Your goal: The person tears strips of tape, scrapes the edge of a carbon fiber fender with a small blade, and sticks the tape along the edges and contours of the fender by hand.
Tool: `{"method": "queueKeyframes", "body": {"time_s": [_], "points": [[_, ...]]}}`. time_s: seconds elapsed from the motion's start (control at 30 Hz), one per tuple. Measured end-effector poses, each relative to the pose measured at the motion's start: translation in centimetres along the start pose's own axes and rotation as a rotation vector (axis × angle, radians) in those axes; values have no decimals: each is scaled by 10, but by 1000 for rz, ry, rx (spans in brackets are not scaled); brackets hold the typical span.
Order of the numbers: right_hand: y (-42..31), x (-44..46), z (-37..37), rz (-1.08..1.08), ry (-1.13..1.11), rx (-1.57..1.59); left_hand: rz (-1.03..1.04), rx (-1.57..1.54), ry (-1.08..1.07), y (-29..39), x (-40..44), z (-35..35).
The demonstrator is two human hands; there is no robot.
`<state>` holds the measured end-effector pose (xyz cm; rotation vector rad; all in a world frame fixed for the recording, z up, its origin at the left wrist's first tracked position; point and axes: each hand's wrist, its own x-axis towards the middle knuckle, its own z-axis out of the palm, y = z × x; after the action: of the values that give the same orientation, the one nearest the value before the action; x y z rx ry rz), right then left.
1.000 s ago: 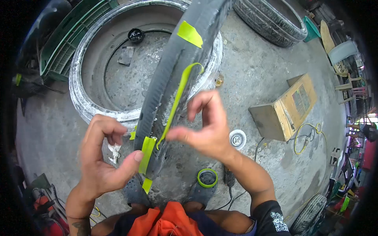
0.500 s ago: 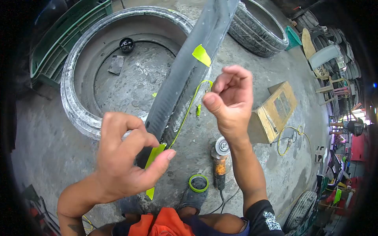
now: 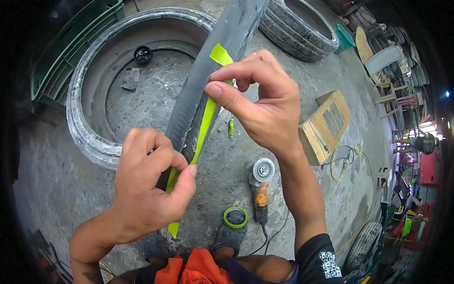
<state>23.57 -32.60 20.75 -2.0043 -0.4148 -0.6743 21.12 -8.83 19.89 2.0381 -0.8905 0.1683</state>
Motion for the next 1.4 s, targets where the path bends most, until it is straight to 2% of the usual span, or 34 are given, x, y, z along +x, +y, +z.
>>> {"method": "queueKeyframes", "body": {"time_s": [0.27, 0.43, 0.53, 0.6, 0.67, 0.7, 0.77, 0.8, 0.87, 0.9, 0.97, 1.0, 1.07, 1.13, 1.27, 1.33, 1.4], "points": [[-12, 12, -4, -49, -72, -252, -59, -23, -37, 1, 3, -3], [-23, 13, -8, -21, -129, -306, -83, -46, -48, 0, 3, -2], [-24, 4, -9, -29, -69, -293, -52, -39, -62, 1, 4, -3], [-20, -6, -11, -45, -21, -277, 85, -4, -52, 1, 4, 1], [-10, -17, -14, -70, 67, -38, 114, 10, -55, 3, 5, 5], [-4, -22, -14, -70, 68, -39, 145, 23, -60, 3, 6, 6], [8, -28, -14, -73, 70, 244, 160, 20, -71, 6, 7, 7], [10, -29, -15, -72, 81, 241, 174, 19, -85, 9, 8, 6], [14, -34, -14, 48, 115, 483, 191, 2, -104, 16, 6, 2], [15, -35, -15, 52, 135, 490, 197, -16, -114, 18, 6, 0], [9, -34, -21, 154, 14, 506, 179, -5, -113, 15, 5, -1], [3, -34, -24, 166, 47, 524, 156, -2, -95, 13, 4, -3], [-11, -28, -29, 384, -76, 579, 118, 34, -153, 11, 4, -10], [-18, -24, -24, 370, -49, 507, -12, -21, -163, 6, 1, -12], [-32, -16, -22, 360, -109, 474, -81, -71, -170, 4, -2, -13], [-39, -13, -16, 320, -30, 227, -106, -78, -167, 5, -2, -12], [-44, -6, -15, 262, -61, 164, -137, -95, -153, 5, -3, -13]]}}
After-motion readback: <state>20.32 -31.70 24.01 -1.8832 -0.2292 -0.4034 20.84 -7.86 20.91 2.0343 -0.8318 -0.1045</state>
